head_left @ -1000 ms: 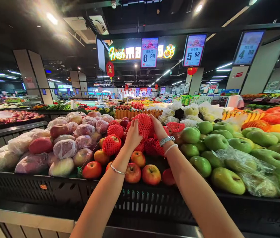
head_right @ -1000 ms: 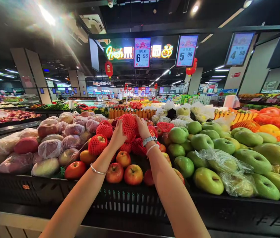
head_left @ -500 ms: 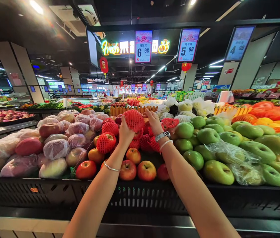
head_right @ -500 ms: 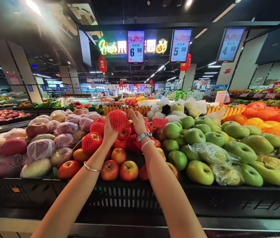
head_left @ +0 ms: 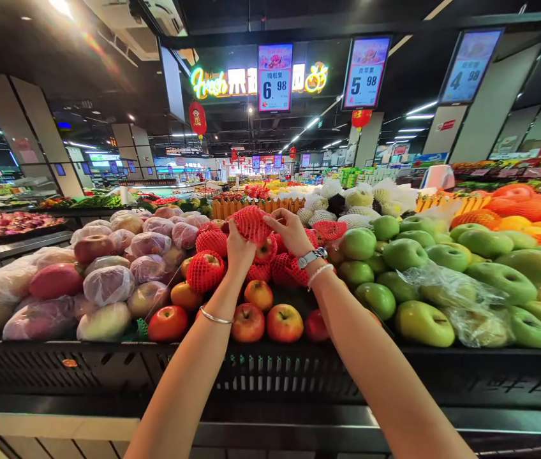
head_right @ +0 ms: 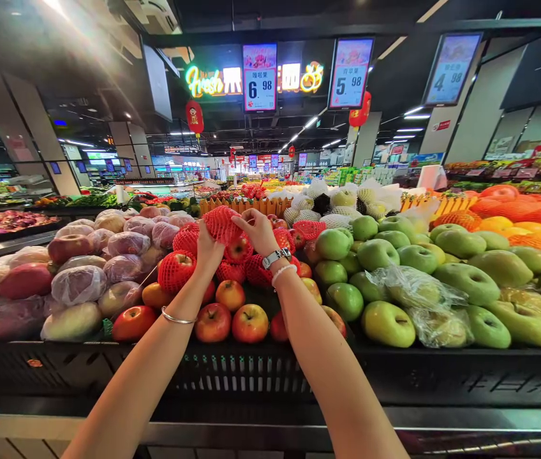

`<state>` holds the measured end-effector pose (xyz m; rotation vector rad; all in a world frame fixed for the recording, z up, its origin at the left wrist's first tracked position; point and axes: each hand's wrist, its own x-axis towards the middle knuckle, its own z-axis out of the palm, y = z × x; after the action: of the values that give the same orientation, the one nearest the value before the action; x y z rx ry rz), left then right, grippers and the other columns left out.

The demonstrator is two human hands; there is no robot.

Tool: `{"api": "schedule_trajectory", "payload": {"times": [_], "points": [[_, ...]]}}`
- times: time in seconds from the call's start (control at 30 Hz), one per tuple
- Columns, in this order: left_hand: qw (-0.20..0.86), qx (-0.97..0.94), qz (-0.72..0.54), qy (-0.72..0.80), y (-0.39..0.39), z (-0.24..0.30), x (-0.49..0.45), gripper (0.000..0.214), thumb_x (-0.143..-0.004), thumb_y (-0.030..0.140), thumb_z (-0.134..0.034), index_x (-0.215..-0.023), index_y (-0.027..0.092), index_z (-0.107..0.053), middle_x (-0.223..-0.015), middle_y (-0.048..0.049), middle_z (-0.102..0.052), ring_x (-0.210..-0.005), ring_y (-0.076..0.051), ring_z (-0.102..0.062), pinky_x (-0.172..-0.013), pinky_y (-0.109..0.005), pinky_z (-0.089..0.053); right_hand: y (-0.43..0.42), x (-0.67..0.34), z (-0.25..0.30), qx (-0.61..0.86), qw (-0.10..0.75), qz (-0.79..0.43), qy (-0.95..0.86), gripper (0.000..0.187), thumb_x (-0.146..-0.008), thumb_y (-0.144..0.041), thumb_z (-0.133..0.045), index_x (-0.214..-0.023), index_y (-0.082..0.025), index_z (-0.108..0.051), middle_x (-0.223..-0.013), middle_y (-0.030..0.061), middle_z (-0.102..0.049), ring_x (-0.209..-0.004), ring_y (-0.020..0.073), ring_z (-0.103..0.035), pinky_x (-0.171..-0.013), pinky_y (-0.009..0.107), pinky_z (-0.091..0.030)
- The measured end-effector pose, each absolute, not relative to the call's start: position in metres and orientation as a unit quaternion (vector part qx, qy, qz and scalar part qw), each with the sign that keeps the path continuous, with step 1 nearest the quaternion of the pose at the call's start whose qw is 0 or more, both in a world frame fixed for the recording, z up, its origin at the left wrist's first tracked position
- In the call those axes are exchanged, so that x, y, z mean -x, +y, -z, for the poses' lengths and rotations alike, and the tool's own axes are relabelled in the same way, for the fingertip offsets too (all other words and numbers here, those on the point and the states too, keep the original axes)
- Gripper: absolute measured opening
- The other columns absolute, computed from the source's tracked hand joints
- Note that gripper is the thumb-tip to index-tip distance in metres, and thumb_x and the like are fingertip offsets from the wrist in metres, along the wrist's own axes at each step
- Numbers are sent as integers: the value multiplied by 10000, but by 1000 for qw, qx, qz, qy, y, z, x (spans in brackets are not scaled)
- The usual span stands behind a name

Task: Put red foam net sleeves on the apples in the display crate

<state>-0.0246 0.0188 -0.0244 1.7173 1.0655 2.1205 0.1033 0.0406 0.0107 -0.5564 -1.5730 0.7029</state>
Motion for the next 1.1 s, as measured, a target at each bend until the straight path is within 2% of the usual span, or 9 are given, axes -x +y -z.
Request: {"api": "schedule_trajectory", "payload": {"times": [0.13, 0.3, 0.5, 0.63, 0.7, 0.8, 0.87, 0.97, 1.1], "points": [[127, -602, -707, 349, 22, 27, 24, 452, -675, 227, -636, -1111, 191, -521, -893, -25, -687, -919, -211, -670, -872, -342, -522, 50, -106, -8, 231, 671, -293, -641, 495, -649, -630, -687, -680, -212, -424, -632, -68, -394, -560, 72, -344, -548, 257, -299], [98, -587, -678, 432, 27, 29, 25, 552, -650, 259, -725, -1163, 193, -531, -940, -44, -692, -892, -236, -674, -892, -397, -515, 54, -108, -5, 294, 684, -260, -615, 360, -762, -448, -661, -699, -222, -388, -640, -65, -405, -561, 81, -348, -550, 252, -306], [161, -545, -711, 414, 29, 28, 24, 390, -731, 349, -680, -1060, 191, -540, -918, -38, -688, -846, -190, -663, -832, -321, -503, 47, -110, -6, 315, 666, -213, -642, 301, -797, -424, -648, -861, -227, -430, -621, -70, -447, -563, 108, -436, -585, 258, -369], [184, -512, -723, 426, 28, 23, 24, 249, -774, 350, -630, -939, 194, -528, -806, 1, -647, -729, -145, -613, -743, -267, -478, 41, -114, -10, 281, 644, -111, -702, 318, -844, -454, -595, -1044, -210, -552, -969, 63, -610, -825, 171, -582, -784, 317, -484], [180, -502, -720, 444, 26, 22, 26, 220, -788, 363, -614, -897, 200, -515, -758, 15, -613, -692, -138, -581, -719, -264, -462, 37, -117, -11, 236, 609, -48, -756, 316, -890, -379, -531, -1154, -215, -591, -1211, 107, -588, -1063, 218, -577, -948, 369, -472], [167, -497, -712, 467, 24, 20, 29, 210, -798, 371, -601, -877, 206, -499, -765, 9, -599, -705, -150, -569, -724, -280, -453, 34, -117, -9, 190, 492, 31, -849, 469, -870, -251, -540, -1337, -211, -547, -1448, 115, -469, -1366, 275, -398, -1158, 454, -306], [156, -500, -703, 481, 23, 20, 30, 215, -800, 382, -601, -879, 208, -502, -802, -9, -612, -756, -175, -586, -765, -309, -459, 33, -114, -4, 206, 425, 45, -880, 680, -813, -231, -623, -1461, -202, -419, -1532, 129, -369, -1431, 299, -310, -1192, 496, -243], [145, -506, -686, 503, 21, 20, 30, 257, -777, 416, -634, -886, 215, -516, -847, -34, -632, -843, -227, -610, -860, -381, -456, 36, -108, 3, 240, 395, 33, -886, 970, -712, -281, -770, -1533, -180, -263, -1542, 172, -331, -1435, 323, -304, -1192, 522, -242], [86, -534, -642, 544, 15, 21, 25, 332, -762, 460, -664, -952, 216, -544, -931, -93, -680, -978, -320, -628, -968, -499, -407, 42, -106, 7, 263, 415, 31, -870, 938, -696, -255, -785, -1502, -182, -309, -1468, 173, -433, -1379, 336, -393, -1161, 534, -289]]}}
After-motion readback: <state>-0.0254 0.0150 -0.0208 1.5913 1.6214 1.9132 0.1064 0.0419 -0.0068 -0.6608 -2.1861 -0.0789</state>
